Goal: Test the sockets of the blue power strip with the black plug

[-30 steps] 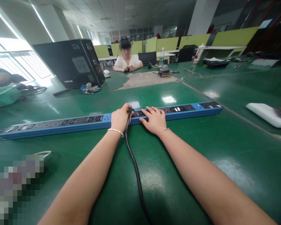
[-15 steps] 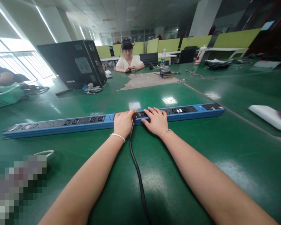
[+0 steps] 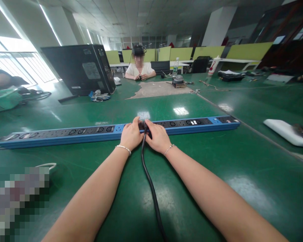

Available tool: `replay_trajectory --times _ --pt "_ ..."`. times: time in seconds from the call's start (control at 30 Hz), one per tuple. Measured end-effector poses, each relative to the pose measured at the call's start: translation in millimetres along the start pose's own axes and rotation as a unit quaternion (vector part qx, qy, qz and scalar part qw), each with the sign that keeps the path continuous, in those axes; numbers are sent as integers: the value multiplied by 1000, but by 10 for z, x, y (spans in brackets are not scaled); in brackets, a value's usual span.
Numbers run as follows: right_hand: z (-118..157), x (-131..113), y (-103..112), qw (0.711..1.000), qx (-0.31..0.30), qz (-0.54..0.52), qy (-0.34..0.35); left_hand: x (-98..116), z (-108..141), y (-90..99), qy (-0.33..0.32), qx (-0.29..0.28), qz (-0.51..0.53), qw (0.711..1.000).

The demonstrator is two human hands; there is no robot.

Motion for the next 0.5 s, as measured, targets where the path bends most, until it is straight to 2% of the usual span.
replay_trajectory --times 0.1,0.23,0.5 --pt "-106 -27 -29 999 14 40 -26 -25 3 -26 -3 16 -42 999" --pt "-239 -75 -78 993 -3 103 -61 -12 28 -48 -23 25 -80 996" --pt "-174 -57 -96 991 7 127 -37 -4 34 -66 -32 26 -78 996"
Point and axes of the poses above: each hand's wrist, its own z-axis away from the middle knuckle, its own y-axis out of the back of the hand, x = y × z, the point moved 1 cm from there along -z, towards the middle knuckle, and after that the axes turned 2 degrees about y, right-handed, at the moved point
